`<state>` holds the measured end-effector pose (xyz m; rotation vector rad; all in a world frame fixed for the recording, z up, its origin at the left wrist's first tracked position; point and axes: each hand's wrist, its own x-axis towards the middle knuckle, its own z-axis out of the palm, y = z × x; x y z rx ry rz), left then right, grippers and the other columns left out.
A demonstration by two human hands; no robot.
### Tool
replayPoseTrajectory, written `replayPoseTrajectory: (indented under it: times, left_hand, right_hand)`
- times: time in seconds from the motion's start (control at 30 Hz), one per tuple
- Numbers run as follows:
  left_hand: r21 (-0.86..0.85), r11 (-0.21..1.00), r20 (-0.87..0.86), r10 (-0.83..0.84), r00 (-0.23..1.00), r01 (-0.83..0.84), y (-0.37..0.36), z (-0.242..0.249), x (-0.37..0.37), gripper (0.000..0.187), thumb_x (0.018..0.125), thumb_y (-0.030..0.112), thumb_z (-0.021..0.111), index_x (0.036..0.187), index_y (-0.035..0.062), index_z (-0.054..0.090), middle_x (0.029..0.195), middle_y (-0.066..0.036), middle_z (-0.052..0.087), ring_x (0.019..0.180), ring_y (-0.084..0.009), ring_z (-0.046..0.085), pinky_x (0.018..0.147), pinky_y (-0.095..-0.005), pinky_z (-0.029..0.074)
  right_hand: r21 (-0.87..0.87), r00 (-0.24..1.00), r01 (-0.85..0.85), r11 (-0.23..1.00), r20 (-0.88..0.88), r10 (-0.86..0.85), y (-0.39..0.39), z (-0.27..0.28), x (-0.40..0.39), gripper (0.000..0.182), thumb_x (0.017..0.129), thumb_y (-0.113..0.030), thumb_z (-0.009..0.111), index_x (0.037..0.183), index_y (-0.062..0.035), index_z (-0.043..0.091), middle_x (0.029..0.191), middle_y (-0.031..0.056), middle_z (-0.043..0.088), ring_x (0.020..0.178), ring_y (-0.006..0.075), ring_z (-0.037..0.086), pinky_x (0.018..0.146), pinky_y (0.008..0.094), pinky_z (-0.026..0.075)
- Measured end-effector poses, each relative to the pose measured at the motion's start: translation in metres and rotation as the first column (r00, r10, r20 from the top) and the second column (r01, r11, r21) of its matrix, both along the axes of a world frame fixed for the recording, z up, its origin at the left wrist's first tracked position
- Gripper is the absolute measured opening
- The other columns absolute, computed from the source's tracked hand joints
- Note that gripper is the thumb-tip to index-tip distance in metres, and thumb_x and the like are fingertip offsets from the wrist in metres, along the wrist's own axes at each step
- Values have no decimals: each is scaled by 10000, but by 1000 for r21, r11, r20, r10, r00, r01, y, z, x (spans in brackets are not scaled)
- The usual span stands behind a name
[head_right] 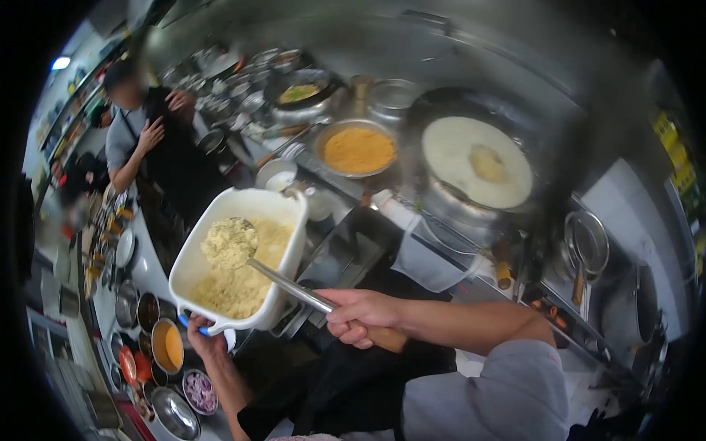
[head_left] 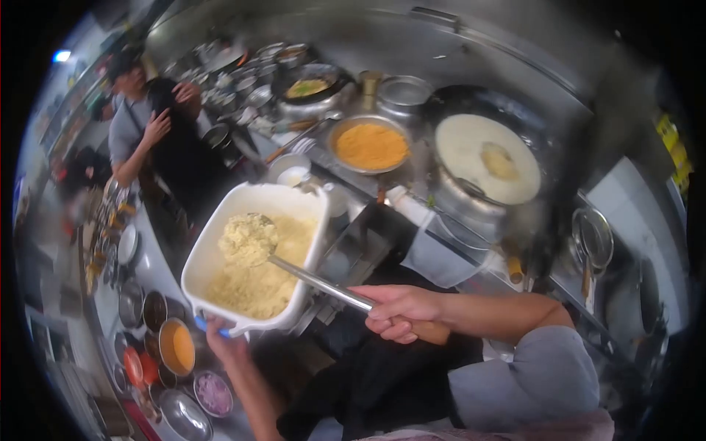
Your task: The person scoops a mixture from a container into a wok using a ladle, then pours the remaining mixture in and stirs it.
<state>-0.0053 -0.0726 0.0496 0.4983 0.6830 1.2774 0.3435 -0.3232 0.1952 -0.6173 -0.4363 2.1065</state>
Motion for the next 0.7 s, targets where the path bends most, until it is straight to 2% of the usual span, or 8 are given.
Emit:
replayPoseTrajectory:
  times: [0.1,0.23,0.37,0.43,0.53,0.57,0.63,0.7]
  left_hand:
    - [6,999,0,35,999,-35,-14,22,34,190,654,21,521,838,61,500,824,-44,532,778,-204,552,776,-339,477]
    - [-7,980,-97,196,976,-197,-18,-17,40,77,667,44,522,739,71,525,703,-18,524,651,-170,542,702,-345,517]
    - [-42,959,-173,269,947,-281,-22,-52,37,407,691,61,538,1081,-34,604,1016,-135,636,907,-282,644,851,-469,556]
    - [-6,978,-154,204,967,-207,-14,-65,33,369,747,116,520,1081,-16,609,1034,-149,646,950,-303,651,823,-495,561]
    - [-16,977,-107,209,972,-212,-5,-79,26,317,794,169,499,1041,14,625,1027,-131,666,962,-315,659,787,-507,565]
    - [-60,974,-109,211,971,-218,-6,-77,25,536,729,157,539,1234,-21,542,1150,-177,577,1070,-360,565,910,-493,473]
    - [-59,969,-218,223,950,-241,-11,-73,25,514,700,160,553,1178,-30,565,1102,-161,589,1027,-331,583,866,-449,480]
    - [-60,971,-209,216,954,-233,-16,-70,28,484,694,158,557,1138,-35,578,1062,-146,602,968,-316,600,823,-443,492]
  right_hand:
    - [27,989,114,993,-102,-111,-38,11,33,718,1004,-132,479,1566,-237,45,785,20,411,503,34,397,407,205,366]
    - [67,941,313,947,-157,-300,-109,38,84,708,1007,-127,474,1565,-252,56,793,15,397,497,22,376,397,196,347]
    - [107,811,585,804,-95,-577,-191,53,139,677,978,-85,467,1553,-242,146,787,13,405,521,42,400,421,197,340]
    - [100,749,662,742,-66,-659,-220,52,168,679,973,-75,464,1550,-253,154,790,18,408,525,53,406,426,204,344]
    - [183,576,793,581,82,-813,-230,34,207,701,942,-49,480,1542,-253,180,777,27,439,537,83,431,438,241,366]
    - [151,424,862,485,311,-851,-220,23,213,720,917,-32,489,1537,-244,191,756,27,453,542,95,441,441,261,372]
    - [197,183,906,374,616,-766,-216,-4,234,781,852,10,513,1531,-219,202,694,23,483,539,116,461,454,308,390]
    - [186,241,892,411,573,-783,-259,-29,292,803,844,20,515,1538,-213,184,692,26,486,528,118,459,457,307,392]
